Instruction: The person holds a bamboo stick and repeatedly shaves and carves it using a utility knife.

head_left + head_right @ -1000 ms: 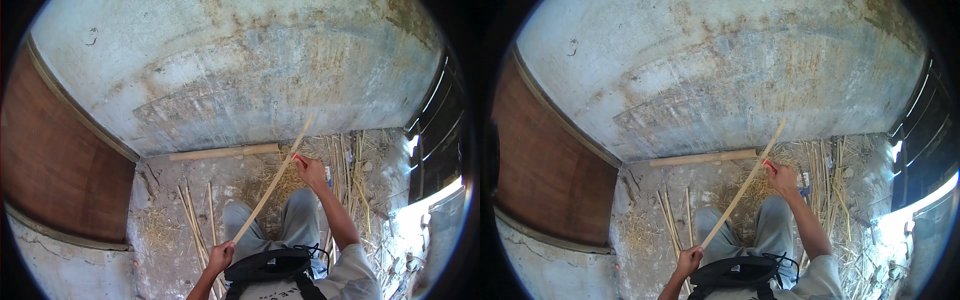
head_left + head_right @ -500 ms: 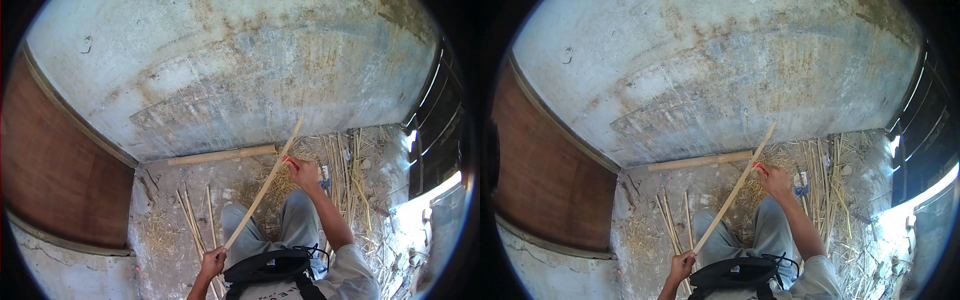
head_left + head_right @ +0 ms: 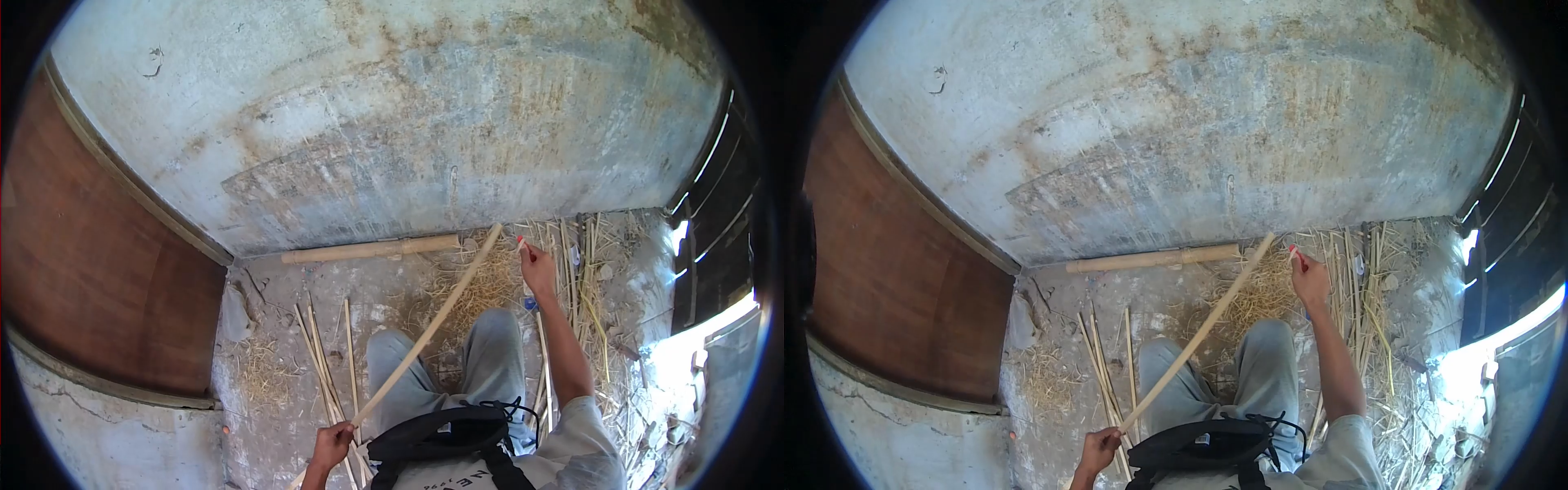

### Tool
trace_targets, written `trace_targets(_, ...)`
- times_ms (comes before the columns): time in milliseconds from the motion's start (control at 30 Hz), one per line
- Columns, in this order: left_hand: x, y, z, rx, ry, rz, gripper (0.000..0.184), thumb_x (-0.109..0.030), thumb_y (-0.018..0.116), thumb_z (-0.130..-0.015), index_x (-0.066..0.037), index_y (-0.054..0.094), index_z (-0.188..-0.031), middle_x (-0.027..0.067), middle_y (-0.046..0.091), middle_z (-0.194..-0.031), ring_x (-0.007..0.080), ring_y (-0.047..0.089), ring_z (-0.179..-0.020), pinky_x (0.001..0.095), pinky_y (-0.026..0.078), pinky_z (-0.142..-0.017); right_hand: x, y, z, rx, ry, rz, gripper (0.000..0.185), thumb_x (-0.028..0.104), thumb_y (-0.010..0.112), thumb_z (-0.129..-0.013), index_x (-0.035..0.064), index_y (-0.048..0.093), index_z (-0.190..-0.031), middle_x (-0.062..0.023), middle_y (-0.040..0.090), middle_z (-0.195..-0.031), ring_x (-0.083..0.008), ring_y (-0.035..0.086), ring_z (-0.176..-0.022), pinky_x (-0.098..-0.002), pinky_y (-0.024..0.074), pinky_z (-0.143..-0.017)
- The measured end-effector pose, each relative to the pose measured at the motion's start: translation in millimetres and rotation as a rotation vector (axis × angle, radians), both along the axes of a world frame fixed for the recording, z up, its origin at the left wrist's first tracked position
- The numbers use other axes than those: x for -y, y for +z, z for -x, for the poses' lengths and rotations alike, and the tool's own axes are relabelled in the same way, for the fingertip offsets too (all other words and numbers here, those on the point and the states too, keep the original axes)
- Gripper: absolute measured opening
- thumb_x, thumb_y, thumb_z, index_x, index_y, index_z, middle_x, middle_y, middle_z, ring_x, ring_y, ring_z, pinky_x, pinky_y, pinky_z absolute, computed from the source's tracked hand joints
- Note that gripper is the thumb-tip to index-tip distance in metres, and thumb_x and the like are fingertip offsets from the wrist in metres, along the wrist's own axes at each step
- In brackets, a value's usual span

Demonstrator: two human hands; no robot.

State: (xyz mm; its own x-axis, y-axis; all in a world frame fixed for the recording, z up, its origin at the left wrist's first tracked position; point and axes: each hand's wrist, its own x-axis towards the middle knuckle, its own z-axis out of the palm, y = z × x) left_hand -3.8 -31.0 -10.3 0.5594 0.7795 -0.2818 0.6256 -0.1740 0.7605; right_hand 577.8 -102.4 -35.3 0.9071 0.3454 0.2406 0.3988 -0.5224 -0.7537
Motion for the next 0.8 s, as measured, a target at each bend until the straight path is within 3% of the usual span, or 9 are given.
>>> trace_targets(33, -1.2, -1.3, -6.9, 0.013, 0.032, 0.0, 0.021, -0.016, 0.059, -0.096, 0.002, 0.069, -0.097, 0.0055, 0.058, -0.061, 0.0096, 0.052, -0.056, 0.0287, 0.044, -0.054, -0.5, -12.8, -3.6, 0.004, -0.001, 0.002, 0.032, 0.036, 0.06, -0.09, 0.0059, 0.071, -0.089, -0.0145, 0.066, -0.068, -0.0321, 0.064, -0.06, -0.0404, 0.0518, -0.062)
trace_targets(100, -4.9, 2.5, -19.7, 0.036, 0.067, 0.021, 0.023, -0.016, 0.057, -0.097, 0.004, 0.067, -0.093, 0.0023, 0.057, -0.062, 0.0081, 0.051, -0.058, 0.027, 0.043, -0.056, -1.3, -35.7, -8.9, -0.431, -0.003, -0.201, 0.035, 0.031, 0.056, -0.094, 0.0017, 0.062, -0.075, -0.0033, 0.056, -0.056, -0.0132, 0.049, -0.043, -0.0315, 0.0371, -0.041)
trace_targets(133, -6.2, 2.6, -23.9, 0.04, 0.063, 0.019, 0.023, -0.016, 0.057, -0.097, 0.004, 0.067, -0.093, 0.0023, 0.057, -0.062, 0.0081, 0.051, -0.058, 0.027, 0.043, -0.056, 1.7, -32.7, -5.4, -0.426, -0.006, -0.203, 0.035, 0.031, 0.056, -0.094, 0.0017, 0.062, -0.075, -0.0033, 0.056, -0.056, -0.0132, 0.049, -0.043, -0.0315, 0.0371, -0.041)
trace_targets(200, -8.6, 1.4, -29.6, 0.055, 0.113, 0.053, 0.023, -0.015, 0.056, -0.097, 0.004, 0.067, -0.093, 0.002, 0.058, -0.062, 0.0078, 0.053, -0.06, 0.0265, 0.044, -0.057, 2.9, -24.4, 10.6, -0.959, -0.023, -0.498, 0.03, 0.03, 0.054, -0.095, 0.0057, 0.062, -0.079, 0.0024, 0.053, -0.059, -0.0076, 0.044, -0.041, -0.0258, 0.0297, -0.037)
trace_targets(333, -13.3, -10.3, -34.5, 0.097, 0.119, 0.014, 0.023, -0.015, 0.056, -0.097, 0.004, 0.067, -0.094, 0.0019, 0.058, -0.064, 0.0082, 0.054, -0.062, 0.0267, 0.044, -0.059, 2.3, -34.7, 36.8, -0.951, 0.106, -0.479, 0.025, 0.029, 0.055, -0.094, 0.0075, 0.063, -0.085, 0.001, 0.054, -0.061, -0.0063, 0.043, -0.041, -0.0231, 0.0279, -0.036)
trace_targets(467, -13.8, -20.6, -59.1, 0.156, 0.055, -0.082, 0.017, -0.015, 0.058, -0.095, 0.0, 0.067, -0.097, 0.0059, 0.06, -0.064, 0.0106, 0.058, -0.059, 0.0288, 0.047, -0.057, -10.7, -50.7, 78.6, -0.381, 0.431, -0.198, 0.025, 0.025, 0.056, -0.093, 0.0026, 0.066, -0.087, -0.0026, 0.055, -0.061, -0.0113, 0.053, -0.051, -0.0285, 0.0396, -0.047)
trace_targets(600, -23.7, -39.4, -98.2, 0.184, -0.086, -0.15, 0.017, -0.015, 0.057, -0.096, -0.002, 0.063, -0.105, 0.0074, 0.059, -0.065, 0.0137, 0.059, -0.058, 0.0303, 0.047, -0.057, -13.1, 19.5, 160.8, -0.214, 0.705, 0.007, 0.022, 0.025, 0.061, -0.089, 0.0056, 0.068, -0.096, -0.0151, 0.065, -0.074, -0.0246, 0.067, -0.067, -0.0382, 0.0498, -0.061)
trace_targets(733, -22.9, -34.8, -143.7, 0.229, -0.04, 0.063, 0.02, -0.013, 0.056, -0.096, -0.002, 0.057, -0.113, 0.0094, 0.059, -0.069, 0.015, 0.059, -0.058, 0.0318, 0.048, -0.059, -19.4, 12.2, 186.9, 0.105, 0.796, 0.014, 0.023, 0.026, 0.065, -0.087, 0.0079, 0.068, -0.101, -0.0164, 0.068, -0.085, -0.0325, 0.068, -0.073, -0.0422, 0.0526, -0.064)
trace_targets(800, -22.6, -22.0, -158.7, 0.277, -0.092, 0.228, 0.025, -0.011, 0.055, -0.096, -0.003, 0.054, -0.119, 0.0141, 0.063, -0.08, 0.0196, 0.063, -0.065, 0.0343, 0.05, -0.063, -19.6, 21.6, 185.9, 0.118, 0.58, 0.154, 0.024, 0.024, 0.068, -0.084, 0.0064, 0.067, -0.101, -0.0165, 0.068, -0.086, -0.0354, 0.068, -0.076, -0.0449, 0.0539, -0.066)
